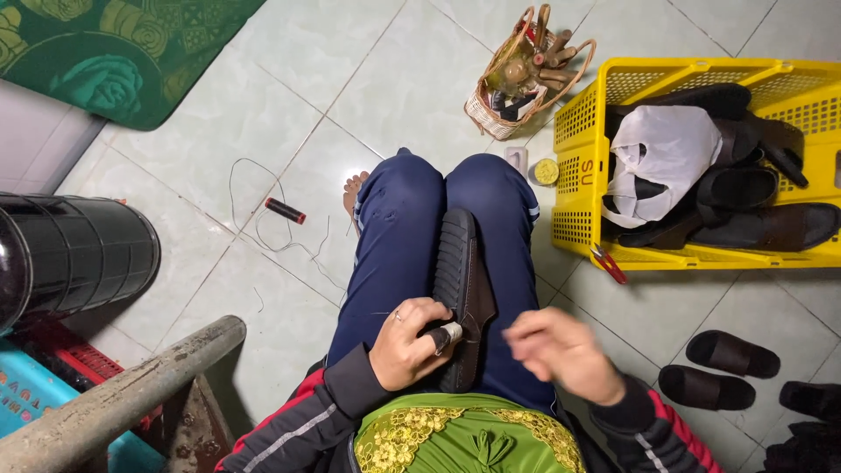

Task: The person sits on the floor and sews a brown slip-on shoe resting on their lap. They use a needle and thread to stitch the sole to the upper part of the shoe, repeatedly pulling the thread through the material.

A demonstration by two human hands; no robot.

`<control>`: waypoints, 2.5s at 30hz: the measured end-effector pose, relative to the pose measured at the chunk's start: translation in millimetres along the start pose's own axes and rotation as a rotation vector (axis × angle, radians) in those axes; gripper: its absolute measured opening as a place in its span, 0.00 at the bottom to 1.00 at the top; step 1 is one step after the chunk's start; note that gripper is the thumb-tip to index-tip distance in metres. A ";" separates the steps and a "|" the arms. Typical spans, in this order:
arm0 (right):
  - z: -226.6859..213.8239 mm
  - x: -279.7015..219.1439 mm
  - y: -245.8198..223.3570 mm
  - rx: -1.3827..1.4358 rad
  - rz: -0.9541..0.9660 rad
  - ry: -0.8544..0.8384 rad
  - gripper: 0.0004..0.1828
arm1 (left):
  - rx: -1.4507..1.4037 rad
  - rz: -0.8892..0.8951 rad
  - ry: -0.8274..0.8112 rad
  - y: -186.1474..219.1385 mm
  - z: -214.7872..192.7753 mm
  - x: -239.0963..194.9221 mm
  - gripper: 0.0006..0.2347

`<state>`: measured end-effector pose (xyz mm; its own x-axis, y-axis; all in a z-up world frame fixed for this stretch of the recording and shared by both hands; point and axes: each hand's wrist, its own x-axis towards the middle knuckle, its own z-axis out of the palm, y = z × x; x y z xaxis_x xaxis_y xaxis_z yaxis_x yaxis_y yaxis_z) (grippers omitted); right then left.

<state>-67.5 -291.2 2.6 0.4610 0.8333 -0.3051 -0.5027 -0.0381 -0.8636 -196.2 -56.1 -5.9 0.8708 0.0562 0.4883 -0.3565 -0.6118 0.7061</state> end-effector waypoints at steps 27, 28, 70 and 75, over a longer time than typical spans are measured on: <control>39.5 17.0 -13.1 -0.679 -0.067 0.185 0.08 | -1.060 -0.663 -0.072 -13.3 -48.0 51.5 0.14; 39.0 19.7 -13.9 -0.677 -0.069 0.184 0.08 | -1.058 -0.663 -0.072 -21.9 -44.1 54.2 0.14; 27.0 44.6 -45.7 -1.389 -0.339 -0.122 0.24 | -0.172 -0.320 -0.229 -14.3 -23.7 31.7 0.33; 31.4 43.1 -47.1 -1.462 -0.322 -0.100 0.24 | -0.164 -0.327 -0.239 -14.8 -23.2 30.7 0.34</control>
<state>-46.9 -236.1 42.7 0.3258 0.9439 -0.0535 0.7901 -0.3029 -0.5329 -172.0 -27.0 10.5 0.9938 0.0302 0.1071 -0.0815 -0.4575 0.8855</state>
